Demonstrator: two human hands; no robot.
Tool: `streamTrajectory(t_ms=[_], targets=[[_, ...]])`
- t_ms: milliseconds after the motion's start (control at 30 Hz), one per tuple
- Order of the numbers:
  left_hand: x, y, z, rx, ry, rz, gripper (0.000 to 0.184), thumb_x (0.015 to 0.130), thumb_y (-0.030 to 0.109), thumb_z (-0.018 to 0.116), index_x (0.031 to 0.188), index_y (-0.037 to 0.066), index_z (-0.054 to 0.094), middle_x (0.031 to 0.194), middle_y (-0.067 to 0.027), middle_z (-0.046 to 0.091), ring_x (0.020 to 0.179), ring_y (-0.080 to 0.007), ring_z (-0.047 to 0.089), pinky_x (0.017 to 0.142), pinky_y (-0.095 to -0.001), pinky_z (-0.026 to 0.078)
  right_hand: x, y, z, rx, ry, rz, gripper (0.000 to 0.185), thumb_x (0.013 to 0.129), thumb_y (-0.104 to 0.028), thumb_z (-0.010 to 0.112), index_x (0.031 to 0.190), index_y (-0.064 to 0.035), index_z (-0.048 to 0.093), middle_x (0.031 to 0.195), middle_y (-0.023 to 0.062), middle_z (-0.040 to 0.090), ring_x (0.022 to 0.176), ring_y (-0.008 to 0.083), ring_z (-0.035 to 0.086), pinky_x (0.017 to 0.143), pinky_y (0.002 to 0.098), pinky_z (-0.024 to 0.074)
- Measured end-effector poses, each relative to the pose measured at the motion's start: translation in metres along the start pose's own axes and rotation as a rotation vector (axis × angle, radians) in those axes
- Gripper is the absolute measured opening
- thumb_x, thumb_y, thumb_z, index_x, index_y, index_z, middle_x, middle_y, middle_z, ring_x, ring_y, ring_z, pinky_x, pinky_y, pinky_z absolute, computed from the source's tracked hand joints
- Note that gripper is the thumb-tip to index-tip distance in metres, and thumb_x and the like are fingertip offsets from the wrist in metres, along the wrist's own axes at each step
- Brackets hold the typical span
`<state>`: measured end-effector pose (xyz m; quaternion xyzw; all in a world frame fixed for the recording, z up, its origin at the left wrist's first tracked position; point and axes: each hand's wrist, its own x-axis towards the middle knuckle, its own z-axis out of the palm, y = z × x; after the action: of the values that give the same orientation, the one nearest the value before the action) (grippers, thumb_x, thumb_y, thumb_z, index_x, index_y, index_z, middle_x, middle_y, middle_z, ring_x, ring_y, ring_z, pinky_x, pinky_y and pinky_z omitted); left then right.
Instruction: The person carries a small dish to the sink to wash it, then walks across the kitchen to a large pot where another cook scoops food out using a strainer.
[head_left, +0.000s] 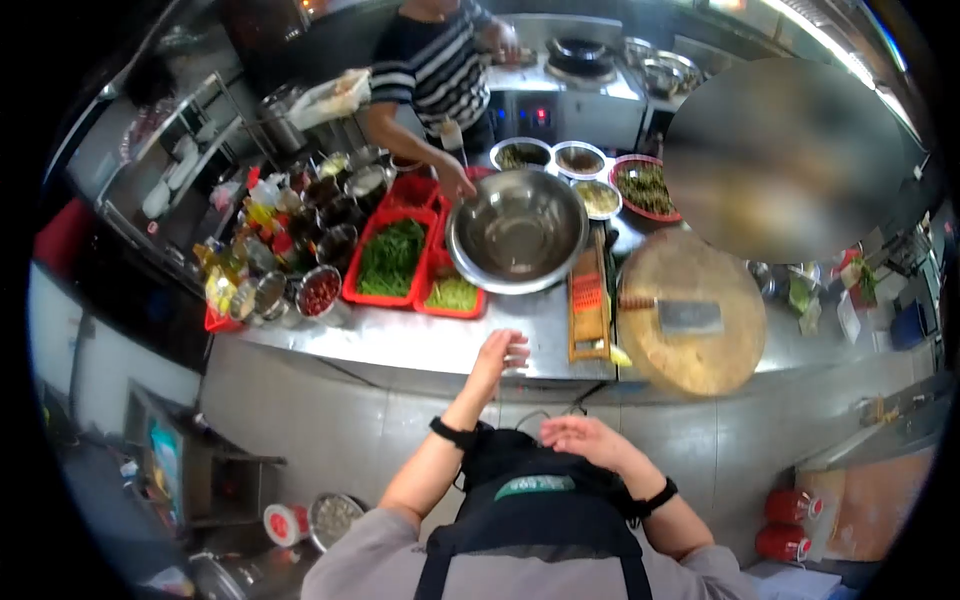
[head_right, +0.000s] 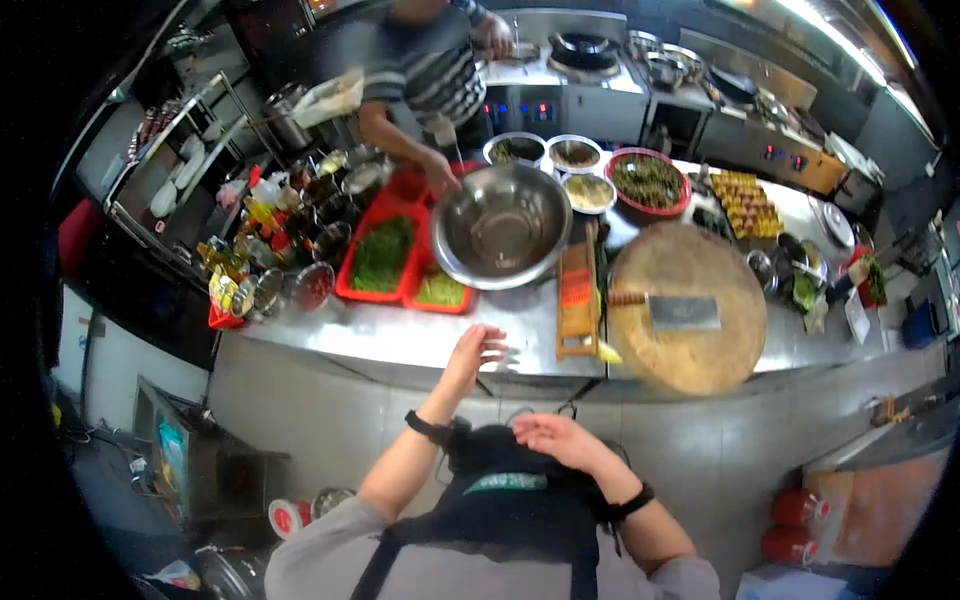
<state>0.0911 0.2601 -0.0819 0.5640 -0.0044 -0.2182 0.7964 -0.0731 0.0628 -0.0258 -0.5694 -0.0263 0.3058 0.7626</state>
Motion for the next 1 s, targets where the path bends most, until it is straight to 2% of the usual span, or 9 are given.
streamTrajectory(t_ms=[300,400,533,600,700,833,867,933,1000], targets=[[0.051,-0.003,-0.029,-0.410,-0.060,-0.024,0.042,0.095,0.039,0.050,0.120,0.006,0.045,0.116,-0.0116,0.053,0.097,-0.0298,0.060,0.079,-0.0416,0.051,-0.019,0.016,-0.016,0.011,0.088,0.019,0.039,0.088,0.000,0.053,0.126,0.0005,0.050,0.116,0.0098,0.060,0.104,0.0172,0.059,0.089,0.0285,0.0471],[0.063,-0.018,-0.037,-0.383,-0.037,0.135,0.035,0.092,0.031,0.057,0.112,0.003,0.053,0.102,-0.0136,0.062,0.092,-0.0331,0.063,0.084,-0.0487,0.052,-0.028,0.042,-0.031,-0.009,0.109,-0.009,0.040,0.089,-0.003,0.055,0.129,-0.0023,0.049,0.116,0.0093,0.059,0.105,0.0174,0.058,0.089,0.0301,0.0474],[0.082,-0.027,-0.050,-0.434,0.154,-0.087,0.027,0.088,0.016,0.054,0.111,0.001,0.053,0.107,-0.0143,0.062,0.093,-0.0285,0.063,0.083,-0.0423,0.055,-0.063,0.016,-0.043,-0.061,0.235,-0.076,0.043,0.088,-0.006,0.056,0.130,-0.0022,0.047,0.115,0.0101,0.059,0.099,0.0176,0.061,0.085,0.0297,0.0495],[0.088,-0.030,-0.044,-0.443,0.228,-0.083,0.026,0.088,0.014,0.053,0.110,0.000,0.053,0.107,-0.0142,0.062,0.094,-0.0263,0.063,0.079,-0.0386,0.056,-0.099,-0.020,-0.085,-0.039,0.409,-0.119,0.039,0.087,-0.010,0.057,0.125,-0.0032,0.052,0.106,0.0080,0.062,0.090,0.0175,0.063,0.078,0.0287,0.0512],[0.089,-0.037,-0.046,-0.398,0.224,-0.100,0.024,0.087,0.010,0.050,0.107,-0.002,0.053,0.100,-0.0136,0.063,0.086,-0.0234,0.064,0.068,-0.0331,0.056,-0.192,-0.102,-0.251,-0.248,0.885,-0.373,0.020,0.084,-0.019,0.063,0.100,-0.0071,0.067,0.083,0.0063,0.067,0.079,0.0168,0.064,0.073,0.0324,0.0532],[0.061,-0.025,-0.035,-0.408,0.223,-0.068,0.021,0.085,0.009,0.051,0.102,-0.002,0.055,0.095,-0.0127,0.064,0.078,-0.0215,0.065,0.062,-0.0305,0.056,-0.332,-0.256,-0.321,-0.086,1.394,-0.326,0.037,0.086,-0.011,0.051,0.122,-0.0073,0.043,0.086,0.0099,0.064,0.074,0.0183,0.062,0.067,0.0359,0.0552],[0.053,-0.026,-0.035,-0.434,0.251,-0.065,0.020,0.085,0.009,0.051,0.101,-0.002,0.056,0.095,-0.0125,0.064,0.078,-0.0214,0.065,0.062,-0.0306,0.056,-0.346,-0.275,-0.306,-0.100,1.496,-0.339,0.023,0.085,-0.012,0.051,0.107,-0.0070,0.050,0.082,0.0073,0.063,0.074,0.0175,0.062,0.068,0.0362,0.0555],[0.026,-0.022,-0.020,-0.486,0.286,-0.089,0.019,0.082,0.008,0.054,0.099,0.000,0.056,0.097,-0.0115,0.064,0.079,-0.0241,0.065,0.063,-0.0336,0.056,-0.376,-0.289,-0.327,-0.182,1.503,-0.305,0.020,0.086,-0.014,0.051,0.105,-0.0073,0.052,0.084,0.0073,0.062,0.075,0.0185,0.063,0.069,0.0348,0.0562],[0.014,-0.049,-0.043,-0.382,0.283,-0.142,0.014,0.082,0.011,0.056,0.093,0.003,0.055,0.088,-0.0098,0.061,0.078,-0.0234,0.062,0.064,-0.0366,0.054,-0.379,-0.272,-0.332,-0.075,1.307,-0.604,0.017,0.087,-0.018,0.054,0.101,-0.0081,0.056,0.080,0.0034,0.061,0.071,0.0142,0.062,0.066,0.0310,0.0551]])
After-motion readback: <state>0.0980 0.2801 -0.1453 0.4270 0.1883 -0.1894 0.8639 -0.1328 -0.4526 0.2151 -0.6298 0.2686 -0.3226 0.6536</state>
